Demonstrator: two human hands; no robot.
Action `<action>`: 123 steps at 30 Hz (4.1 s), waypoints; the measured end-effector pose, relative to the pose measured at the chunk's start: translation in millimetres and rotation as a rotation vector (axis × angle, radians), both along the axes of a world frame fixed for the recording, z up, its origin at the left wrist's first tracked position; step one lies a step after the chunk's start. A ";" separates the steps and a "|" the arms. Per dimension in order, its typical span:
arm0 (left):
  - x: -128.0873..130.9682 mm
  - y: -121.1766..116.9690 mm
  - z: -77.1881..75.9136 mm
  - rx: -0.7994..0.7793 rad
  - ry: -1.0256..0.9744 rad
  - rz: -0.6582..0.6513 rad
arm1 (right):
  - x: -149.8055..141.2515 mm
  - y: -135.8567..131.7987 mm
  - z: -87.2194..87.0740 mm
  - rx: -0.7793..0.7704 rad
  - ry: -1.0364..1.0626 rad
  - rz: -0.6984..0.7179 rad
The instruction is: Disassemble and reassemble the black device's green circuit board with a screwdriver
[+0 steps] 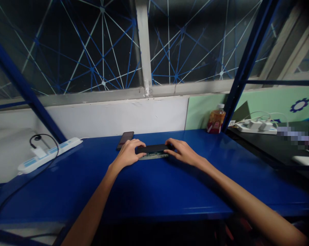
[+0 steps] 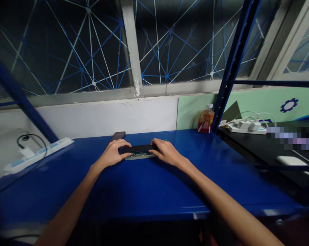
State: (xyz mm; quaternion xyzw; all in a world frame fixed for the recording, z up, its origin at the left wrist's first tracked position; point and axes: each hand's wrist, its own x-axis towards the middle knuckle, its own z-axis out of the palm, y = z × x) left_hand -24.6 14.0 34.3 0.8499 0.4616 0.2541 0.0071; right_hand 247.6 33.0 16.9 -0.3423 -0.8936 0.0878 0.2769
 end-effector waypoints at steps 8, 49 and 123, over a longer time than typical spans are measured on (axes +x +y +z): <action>0.5 -0.5 -2.5 -0.041 0.109 0.003 | -2.2 -2.9 -3.3 0.035 -0.033 0.024; -9.0 21.4 -17.6 -0.235 0.220 -0.079 | 11.5 21.8 -7.2 0.003 -0.312 -0.179; -18.6 20.1 -12.5 -0.350 0.128 -0.150 | 14.0 24.0 -4.5 -0.195 -0.191 0.057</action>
